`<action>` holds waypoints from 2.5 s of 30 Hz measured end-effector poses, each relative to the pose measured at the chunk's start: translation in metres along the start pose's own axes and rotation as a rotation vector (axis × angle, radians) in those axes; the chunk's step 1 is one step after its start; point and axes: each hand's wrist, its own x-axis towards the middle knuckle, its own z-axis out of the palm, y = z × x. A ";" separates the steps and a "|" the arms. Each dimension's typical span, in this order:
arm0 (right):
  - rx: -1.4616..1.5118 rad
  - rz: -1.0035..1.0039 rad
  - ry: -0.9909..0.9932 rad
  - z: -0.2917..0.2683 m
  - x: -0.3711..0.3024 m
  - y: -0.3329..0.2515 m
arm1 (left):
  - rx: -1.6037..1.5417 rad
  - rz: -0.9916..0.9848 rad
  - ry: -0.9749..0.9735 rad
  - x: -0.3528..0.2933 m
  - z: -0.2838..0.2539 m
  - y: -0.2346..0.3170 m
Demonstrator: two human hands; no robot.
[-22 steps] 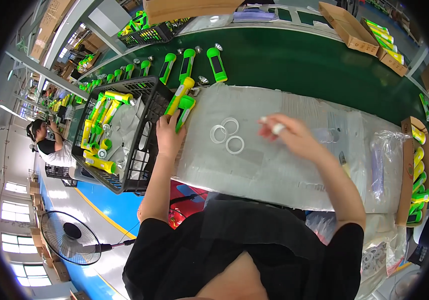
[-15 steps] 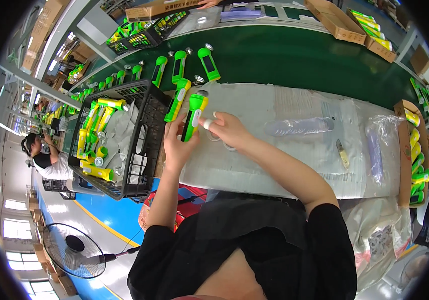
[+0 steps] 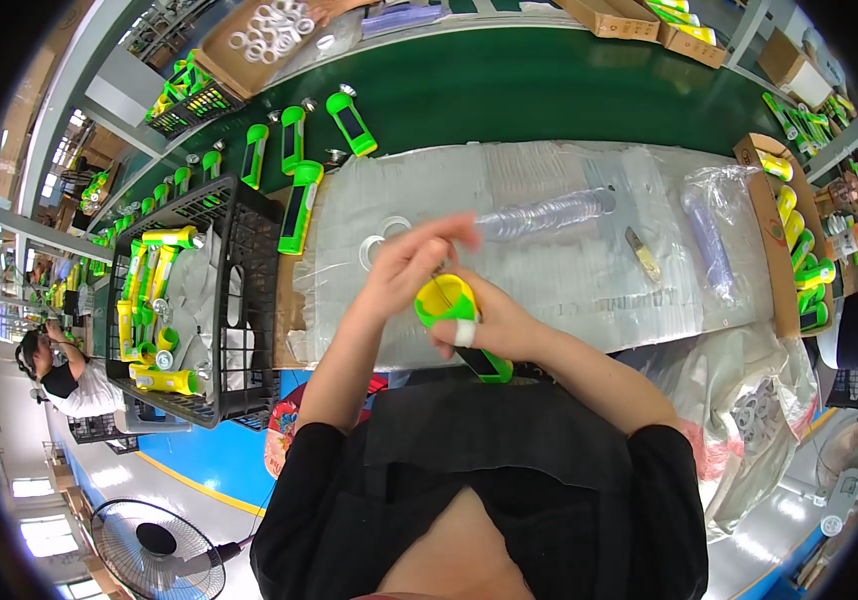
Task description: Assembling plastic flashlights by attaching lenses and caps, then sorting components on a production line.
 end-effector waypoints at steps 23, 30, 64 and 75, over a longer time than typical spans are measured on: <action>0.228 -0.138 0.430 -0.029 -0.041 -0.002 | 0.971 0.012 0.094 0.042 0.028 -0.056; 0.195 -0.108 0.448 -0.033 -0.045 -0.007 | 0.761 -0.010 0.057 0.046 0.018 -0.066; -0.189 -0.377 0.233 -0.024 0.040 -0.004 | 1.039 -0.197 0.252 -0.053 -0.052 -0.033; -0.227 -0.412 0.229 -0.028 0.046 -0.001 | 0.360 0.334 0.325 -0.010 -0.013 0.040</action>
